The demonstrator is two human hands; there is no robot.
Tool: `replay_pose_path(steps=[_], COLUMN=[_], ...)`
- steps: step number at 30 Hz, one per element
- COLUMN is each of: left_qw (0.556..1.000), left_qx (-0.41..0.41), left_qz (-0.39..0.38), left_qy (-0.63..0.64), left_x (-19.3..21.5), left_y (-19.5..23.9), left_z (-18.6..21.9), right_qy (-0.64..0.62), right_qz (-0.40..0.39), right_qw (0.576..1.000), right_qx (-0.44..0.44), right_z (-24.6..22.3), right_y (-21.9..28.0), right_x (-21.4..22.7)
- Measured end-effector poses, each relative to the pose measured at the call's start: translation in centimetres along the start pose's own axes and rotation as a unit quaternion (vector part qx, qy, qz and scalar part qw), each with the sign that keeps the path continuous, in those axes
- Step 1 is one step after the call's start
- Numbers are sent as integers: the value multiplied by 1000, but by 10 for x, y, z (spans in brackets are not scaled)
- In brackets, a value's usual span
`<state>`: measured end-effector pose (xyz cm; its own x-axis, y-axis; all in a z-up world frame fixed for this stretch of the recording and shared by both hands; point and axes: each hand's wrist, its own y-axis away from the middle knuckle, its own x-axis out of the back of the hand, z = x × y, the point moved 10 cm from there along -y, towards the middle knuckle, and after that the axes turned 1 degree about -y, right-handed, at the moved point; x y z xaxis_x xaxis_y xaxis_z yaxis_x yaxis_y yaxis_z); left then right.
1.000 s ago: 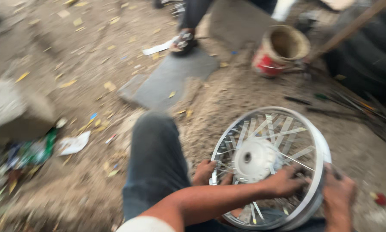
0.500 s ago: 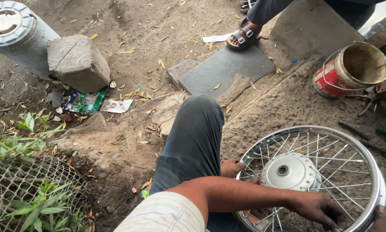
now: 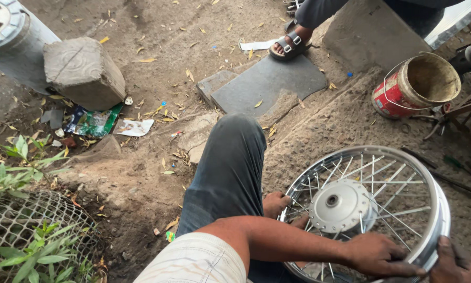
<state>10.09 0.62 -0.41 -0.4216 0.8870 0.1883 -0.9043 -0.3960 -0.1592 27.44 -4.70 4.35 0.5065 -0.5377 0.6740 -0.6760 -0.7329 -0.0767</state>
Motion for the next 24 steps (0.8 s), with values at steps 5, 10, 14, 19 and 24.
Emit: replay_pose_path(steps=[5,10,14,19,24], left_qw=[983,965,944,906,935], left_qx=[118,164,123,-9,13], left_qz=[103,181,23,-164,-212], left_qy=[93,98,305,390,285], left_x=[51,87,68,49,41], left_y=[8,-26,-58,-60,-51], left_z=[18,3,-22,-11,-3], right_qy=[-80,-51,-9,-6,-71], right_qz=[-17,-66,-64,-2,9], right_qw=[993,992,994,1000,996], right_qx=[82,99,90,24,47], right_z=[-38,-33,-36,-34,-55], right_y=[14,11,4,11,32], right_x=[-11,-24,-26,-10,-15])
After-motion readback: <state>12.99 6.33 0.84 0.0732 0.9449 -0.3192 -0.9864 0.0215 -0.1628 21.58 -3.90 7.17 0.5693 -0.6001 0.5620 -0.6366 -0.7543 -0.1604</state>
